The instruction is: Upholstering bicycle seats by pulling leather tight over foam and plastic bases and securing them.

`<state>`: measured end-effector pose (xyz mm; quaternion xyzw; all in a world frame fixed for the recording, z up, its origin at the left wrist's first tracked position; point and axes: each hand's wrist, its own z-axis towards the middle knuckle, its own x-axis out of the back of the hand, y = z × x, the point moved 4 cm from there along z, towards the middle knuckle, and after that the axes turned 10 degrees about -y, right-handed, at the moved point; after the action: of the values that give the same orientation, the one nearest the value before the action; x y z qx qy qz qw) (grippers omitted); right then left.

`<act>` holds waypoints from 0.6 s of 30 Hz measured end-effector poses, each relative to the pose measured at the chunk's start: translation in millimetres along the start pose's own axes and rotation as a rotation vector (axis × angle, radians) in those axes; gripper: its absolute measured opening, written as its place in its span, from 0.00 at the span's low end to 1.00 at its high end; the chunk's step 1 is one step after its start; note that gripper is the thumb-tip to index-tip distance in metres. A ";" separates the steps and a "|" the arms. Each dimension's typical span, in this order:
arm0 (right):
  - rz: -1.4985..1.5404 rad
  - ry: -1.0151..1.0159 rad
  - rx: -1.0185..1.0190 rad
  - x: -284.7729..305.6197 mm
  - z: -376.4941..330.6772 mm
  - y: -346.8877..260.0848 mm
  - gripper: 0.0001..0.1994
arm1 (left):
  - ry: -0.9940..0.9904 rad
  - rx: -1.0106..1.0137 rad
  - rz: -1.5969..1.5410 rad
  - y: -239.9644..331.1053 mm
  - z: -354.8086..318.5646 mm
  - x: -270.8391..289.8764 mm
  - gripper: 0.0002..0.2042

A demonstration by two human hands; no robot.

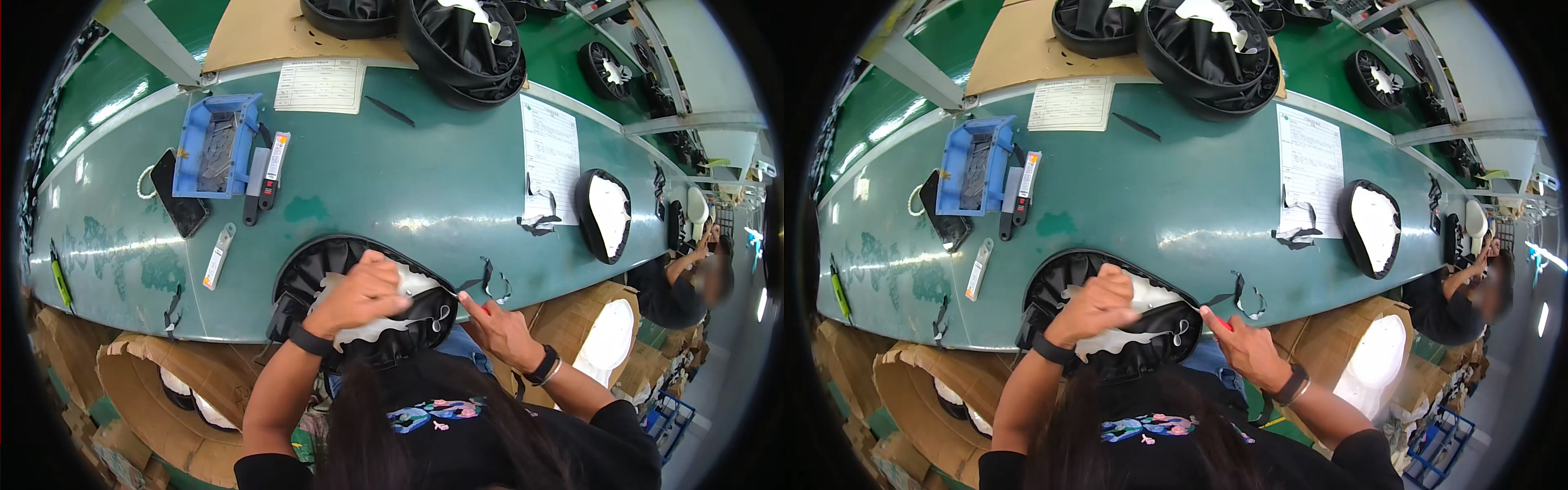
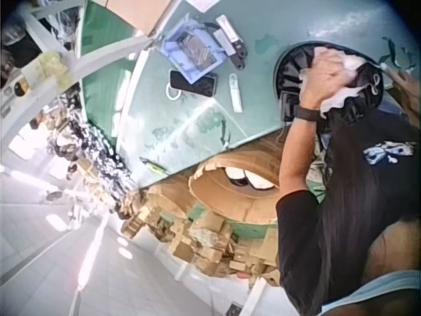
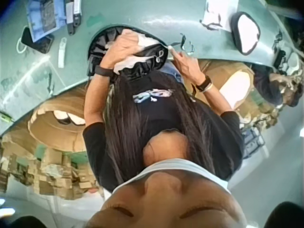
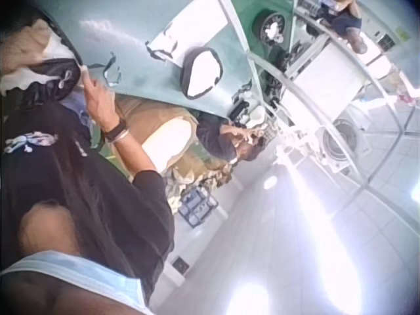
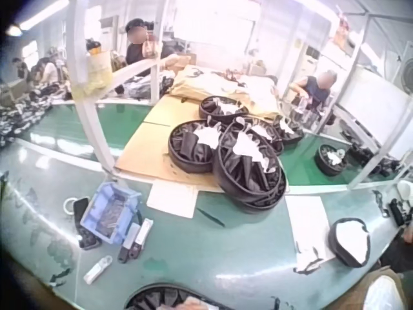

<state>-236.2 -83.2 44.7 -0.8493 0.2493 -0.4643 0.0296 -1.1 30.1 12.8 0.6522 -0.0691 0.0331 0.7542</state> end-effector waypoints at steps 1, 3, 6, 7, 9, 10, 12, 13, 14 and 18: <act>0.001 -0.007 -0.005 0.0 2.7 -0.7 0.32 | -0.087 0.045 0.262 7.1 9.9 -12.1 0.15; 0.024 0.039 0.032 8.3 11.8 -2.8 0.32 | -0.076 0.032 0.500 9.4 23.9 -42.0 0.16; 0.007 0.053 -0.017 0.8 13.0 -3.6 0.31 | 0.017 0.014 0.066 -10.3 30.5 -32.0 0.17; 0.011 0.080 -0.067 -7.0 6.5 -4.5 0.31 | 0.025 0.134 -0.383 -24.6 27.4 -24.0 0.17; 0.030 0.086 -0.121 -18.6 -6.0 -17.9 0.31 | 0.229 0.075 -0.709 -25.8 13.2 -15.1 0.13; 0.103 0.104 -0.160 -20.1 -9.4 -23.1 0.32 | 0.340 -0.069 -0.921 -23.7 16.5 -14.2 0.11; 0.148 0.143 -0.180 -14.8 -4.5 -25.8 0.31 | 0.583 -0.028 -1.255 -21.3 21.3 -14.4 0.07; 0.148 0.145 -0.177 -6.2 4.7 -22.8 0.31 | 0.460 0.105 -1.196 -23.0 24.9 -4.0 0.04; 0.095 0.112 -0.183 3.0 13.7 -19.9 0.31 | 0.370 0.176 -0.643 -21.7 28.9 4.4 0.04; 0.048 0.073 -0.135 39.6 48.1 -15.6 0.29 | 0.157 0.353 0.760 3.1 48.2 -14.3 0.06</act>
<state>-173.8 -96.1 52.4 -0.8256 0.3014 -0.4763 -0.0256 -18.6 -16.5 20.4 0.6950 -0.2400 0.3697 0.5681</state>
